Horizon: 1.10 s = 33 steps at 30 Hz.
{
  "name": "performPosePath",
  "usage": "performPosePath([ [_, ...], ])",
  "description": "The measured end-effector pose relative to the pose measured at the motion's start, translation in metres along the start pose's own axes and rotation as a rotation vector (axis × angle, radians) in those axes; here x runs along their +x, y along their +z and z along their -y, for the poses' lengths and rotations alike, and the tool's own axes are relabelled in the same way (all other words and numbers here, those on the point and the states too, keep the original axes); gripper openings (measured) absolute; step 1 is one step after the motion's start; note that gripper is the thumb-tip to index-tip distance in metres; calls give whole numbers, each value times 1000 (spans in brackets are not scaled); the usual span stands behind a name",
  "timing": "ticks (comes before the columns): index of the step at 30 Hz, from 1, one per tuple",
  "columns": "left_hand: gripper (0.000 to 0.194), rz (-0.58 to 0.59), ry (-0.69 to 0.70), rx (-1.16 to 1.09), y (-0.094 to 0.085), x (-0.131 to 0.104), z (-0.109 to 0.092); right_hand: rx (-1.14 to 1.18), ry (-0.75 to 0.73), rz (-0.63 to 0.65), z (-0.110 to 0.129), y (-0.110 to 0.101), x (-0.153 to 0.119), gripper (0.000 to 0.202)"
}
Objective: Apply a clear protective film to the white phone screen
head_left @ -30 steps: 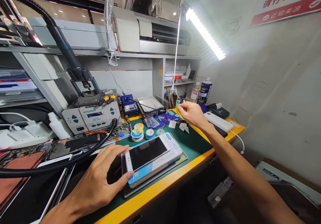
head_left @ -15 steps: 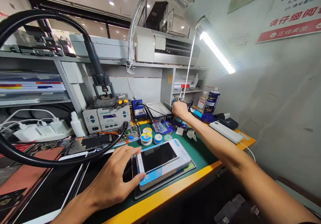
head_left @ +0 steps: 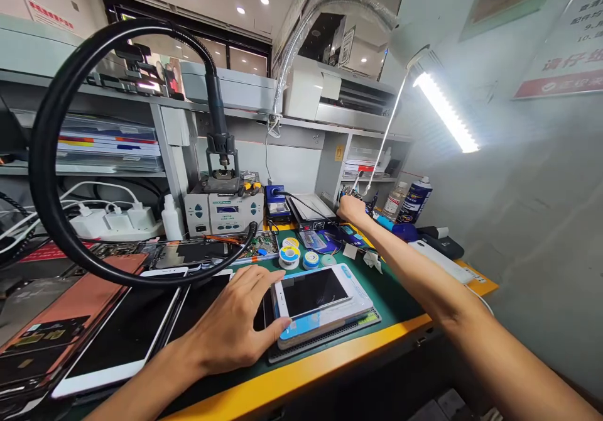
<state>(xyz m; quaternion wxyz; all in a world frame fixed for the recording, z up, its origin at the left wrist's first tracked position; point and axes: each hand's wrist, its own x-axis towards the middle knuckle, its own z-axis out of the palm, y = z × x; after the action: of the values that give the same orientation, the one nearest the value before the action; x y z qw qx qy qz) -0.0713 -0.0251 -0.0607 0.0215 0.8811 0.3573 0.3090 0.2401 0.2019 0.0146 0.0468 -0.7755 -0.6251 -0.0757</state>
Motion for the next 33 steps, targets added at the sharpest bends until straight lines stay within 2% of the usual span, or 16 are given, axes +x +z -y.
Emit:
performPosePath([
  [8,55,-13,-1,-2,1,1,0,116,26,-27,-9,0,-8,38],
  [17,54,8,-29,-11,-2,1,0,271,-59,-156,-42,-2,-20,33],
  [21,51,-27,-59,-43,1,0,-3,328,-52,-191,-53,1,-22,32],
  [33,46,-38,-78,-58,4,0,-5,446,-47,-220,-59,11,-18,32],
])
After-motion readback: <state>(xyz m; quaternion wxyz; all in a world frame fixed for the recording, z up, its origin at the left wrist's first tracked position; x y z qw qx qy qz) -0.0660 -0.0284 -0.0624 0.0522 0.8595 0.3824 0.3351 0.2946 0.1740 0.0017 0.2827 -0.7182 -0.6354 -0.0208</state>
